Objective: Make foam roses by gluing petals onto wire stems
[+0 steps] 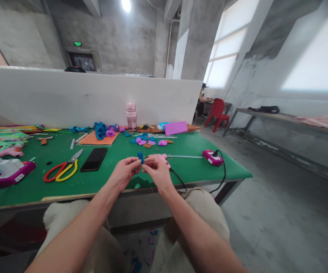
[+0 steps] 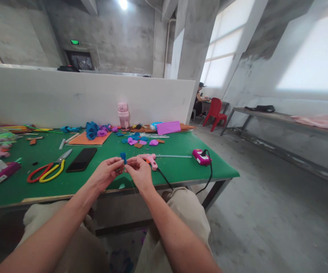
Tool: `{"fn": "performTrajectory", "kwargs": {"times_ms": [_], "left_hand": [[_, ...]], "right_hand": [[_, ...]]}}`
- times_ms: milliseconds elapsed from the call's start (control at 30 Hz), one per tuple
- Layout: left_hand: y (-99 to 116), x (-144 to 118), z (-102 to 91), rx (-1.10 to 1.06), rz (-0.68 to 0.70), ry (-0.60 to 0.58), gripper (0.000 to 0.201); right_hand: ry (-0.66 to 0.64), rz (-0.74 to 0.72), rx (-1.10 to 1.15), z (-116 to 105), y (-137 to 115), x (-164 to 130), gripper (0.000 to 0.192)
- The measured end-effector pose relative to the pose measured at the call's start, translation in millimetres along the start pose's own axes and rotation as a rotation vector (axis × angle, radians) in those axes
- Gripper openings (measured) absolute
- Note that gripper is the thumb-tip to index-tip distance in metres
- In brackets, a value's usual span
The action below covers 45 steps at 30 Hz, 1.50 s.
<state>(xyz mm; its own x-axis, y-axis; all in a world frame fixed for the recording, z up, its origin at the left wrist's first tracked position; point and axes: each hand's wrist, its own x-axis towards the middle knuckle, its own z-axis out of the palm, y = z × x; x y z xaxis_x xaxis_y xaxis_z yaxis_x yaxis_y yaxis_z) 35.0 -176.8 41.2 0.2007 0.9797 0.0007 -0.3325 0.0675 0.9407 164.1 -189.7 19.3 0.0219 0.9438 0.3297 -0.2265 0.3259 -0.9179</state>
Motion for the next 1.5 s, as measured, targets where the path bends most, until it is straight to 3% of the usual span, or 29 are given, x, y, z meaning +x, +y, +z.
{"fn": "performTrajectory", "kwargs": {"times_ms": [300,633,867,1233,1500], "left_hand": [[-2,1,-2.0,-0.04,-0.042,-0.053,0.02],[-4,1,-0.6,-0.078,-0.053,-0.033,0.019],[-4,2,-1.0,-0.097,-0.043,-0.06,0.02],[-6,4,-4.8,-0.162,-0.063,-0.153,0.017],[-7,4,-4.8,-0.182,-0.044,-0.134,0.015]], "right_hand": [[-0.003,0.062,0.127,2,-5,0,0.018],[0.011,-0.085,-0.062,1,-3,-2,0.011],[0.023,-0.111,-0.09,2,-3,-3,0.012],[-0.015,0.087,0.132,3,-10,-3,0.021],[-0.021,0.129,0.187,5,-12,-4,0.02]]}}
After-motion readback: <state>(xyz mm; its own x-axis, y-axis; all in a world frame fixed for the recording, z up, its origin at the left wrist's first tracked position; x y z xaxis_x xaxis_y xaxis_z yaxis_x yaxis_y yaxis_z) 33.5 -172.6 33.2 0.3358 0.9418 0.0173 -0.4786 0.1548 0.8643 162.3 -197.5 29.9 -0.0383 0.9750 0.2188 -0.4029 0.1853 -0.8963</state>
